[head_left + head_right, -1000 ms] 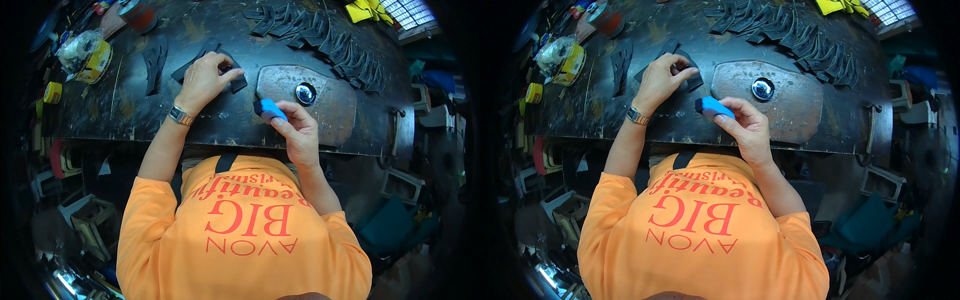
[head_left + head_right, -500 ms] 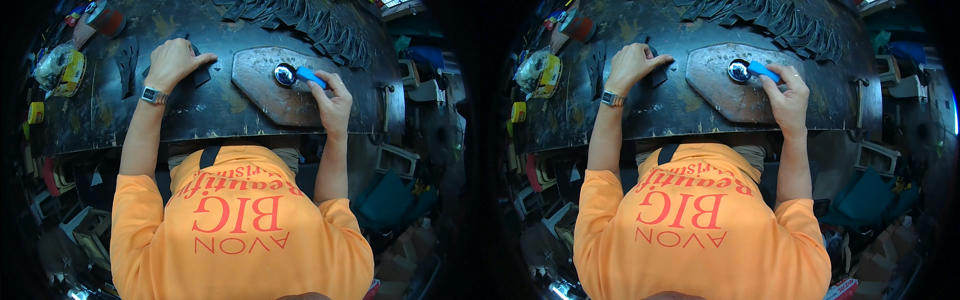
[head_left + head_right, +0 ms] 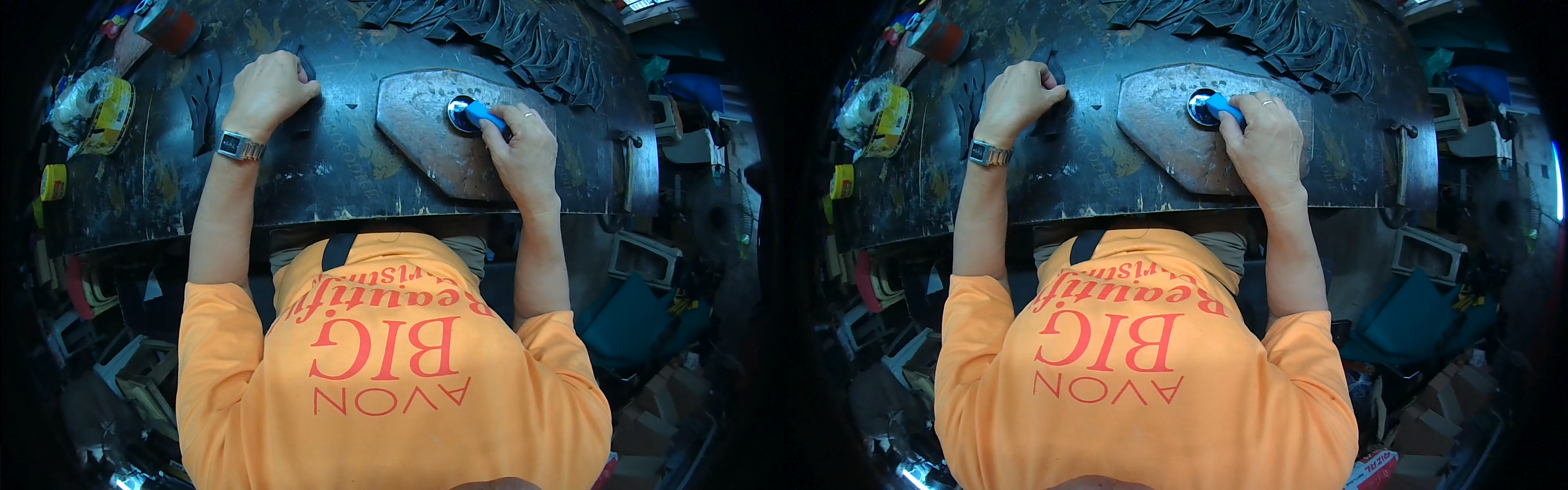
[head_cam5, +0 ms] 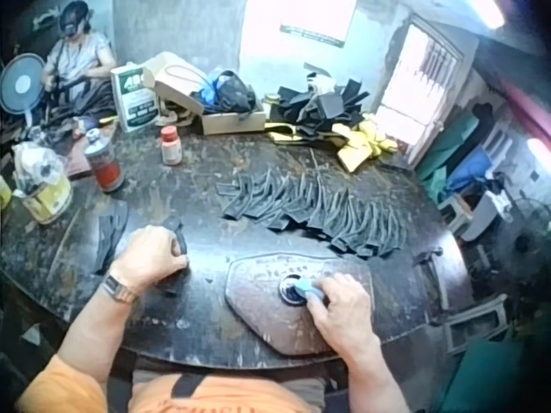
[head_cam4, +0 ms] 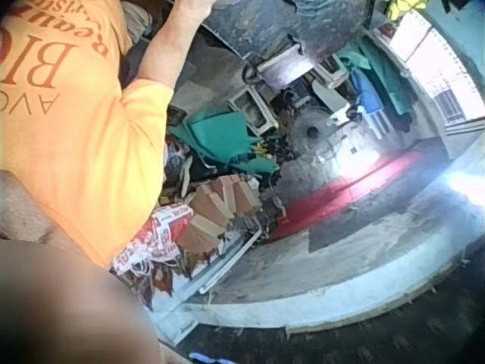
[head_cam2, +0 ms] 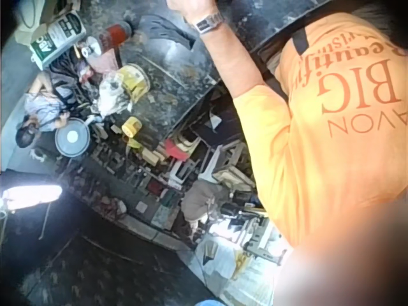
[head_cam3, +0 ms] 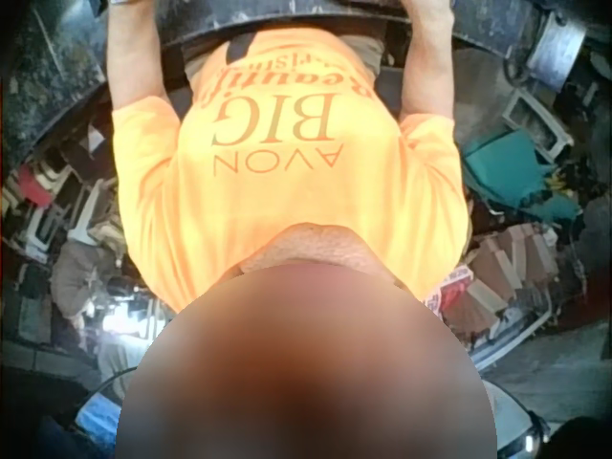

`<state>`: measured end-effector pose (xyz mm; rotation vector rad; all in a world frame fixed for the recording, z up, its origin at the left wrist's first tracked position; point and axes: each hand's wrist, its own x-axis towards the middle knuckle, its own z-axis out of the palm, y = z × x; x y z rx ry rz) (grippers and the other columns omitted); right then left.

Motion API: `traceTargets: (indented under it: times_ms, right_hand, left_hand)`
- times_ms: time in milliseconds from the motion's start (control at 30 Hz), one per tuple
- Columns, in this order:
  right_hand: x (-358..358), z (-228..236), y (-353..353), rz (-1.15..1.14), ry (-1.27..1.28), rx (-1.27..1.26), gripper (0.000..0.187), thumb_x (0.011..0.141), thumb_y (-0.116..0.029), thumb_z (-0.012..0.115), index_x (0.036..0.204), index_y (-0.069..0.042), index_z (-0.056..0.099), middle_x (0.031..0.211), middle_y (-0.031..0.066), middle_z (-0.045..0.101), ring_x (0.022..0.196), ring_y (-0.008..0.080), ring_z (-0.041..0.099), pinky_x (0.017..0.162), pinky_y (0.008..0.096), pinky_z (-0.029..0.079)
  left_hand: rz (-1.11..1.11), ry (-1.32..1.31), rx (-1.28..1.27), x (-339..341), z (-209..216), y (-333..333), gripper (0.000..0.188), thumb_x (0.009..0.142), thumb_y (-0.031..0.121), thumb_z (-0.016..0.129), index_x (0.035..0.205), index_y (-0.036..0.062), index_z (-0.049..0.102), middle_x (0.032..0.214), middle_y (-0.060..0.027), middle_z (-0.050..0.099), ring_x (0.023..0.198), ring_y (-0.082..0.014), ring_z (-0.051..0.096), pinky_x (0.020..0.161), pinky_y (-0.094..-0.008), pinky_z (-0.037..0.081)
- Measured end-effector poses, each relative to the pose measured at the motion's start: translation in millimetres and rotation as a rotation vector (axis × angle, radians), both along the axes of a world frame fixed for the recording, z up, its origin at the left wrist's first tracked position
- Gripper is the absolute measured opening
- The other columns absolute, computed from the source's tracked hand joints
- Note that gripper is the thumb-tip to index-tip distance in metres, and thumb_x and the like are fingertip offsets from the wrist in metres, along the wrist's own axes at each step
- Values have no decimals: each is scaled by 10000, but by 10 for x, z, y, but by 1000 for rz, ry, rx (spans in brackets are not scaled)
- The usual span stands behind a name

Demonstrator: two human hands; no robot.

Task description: The person uses a blue utility knife to trim the edges of small black rubber pieces on a workbench. After trimming several pieces, the person picks up a black shoe and shows its sole to another person in the workshop.

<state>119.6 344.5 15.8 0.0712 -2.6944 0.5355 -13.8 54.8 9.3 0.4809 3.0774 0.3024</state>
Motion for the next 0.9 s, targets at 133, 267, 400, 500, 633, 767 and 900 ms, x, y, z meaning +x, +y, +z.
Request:
traceTargets:
  times_ms: [133,267,400,500,633,767,900]
  right_hand:
    - [27,78,36,-24,-37,-148,161,775,-125,709,897,-23,682,788,109,621,724,265,599,666,345,479]
    - [28,203,109,7,-84,-167,182,773,-129,710,921,-26,688,770,104,598,735,257,594,673,337,479]
    - [1,243,92,92,-88,18,181,771,-129,702,926,-36,688,788,104,588,792,267,594,717,362,483]
    - [-39,252,29,100,-160,187,174,774,-127,691,925,-41,687,832,105,607,848,283,595,751,386,481]
    - [-5,332,41,78,-96,-73,199,771,-99,709,958,-34,684,811,95,602,770,223,600,702,321,482]
    - [60,252,22,59,-55,-653,234,810,-73,730,1022,4,667,854,63,627,724,126,587,682,231,475]
    - [126,-7,-258,211,-131,-1475,262,847,-18,691,1097,30,626,991,101,662,877,153,649,762,252,520]
  left_hand:
    - [-17,8,-29,13,24,-20,204,749,254,686,792,57,715,781,-158,697,746,-320,682,709,-391,542]
    - [-17,17,-17,29,13,-55,189,746,234,691,808,57,713,787,-159,696,753,-329,680,714,-396,543]
    - [-50,53,-13,-10,-4,-87,179,739,205,694,836,54,705,792,-161,692,751,-332,678,714,-411,542]
    - [-72,124,-94,-20,-64,-54,173,742,184,687,847,46,694,793,-166,689,749,-334,676,718,-423,542]
    - [-39,176,-76,-53,-143,-80,191,744,154,684,884,24,691,785,-199,674,733,-343,674,700,-400,547]
    - [-11,-16,474,-89,-137,-249,203,792,157,695,928,5,703,790,-112,701,728,-221,682,687,-306,535]
    - [141,-440,1486,94,-198,-92,145,863,139,686,980,55,699,808,22,655,672,-26,560,598,-168,443]
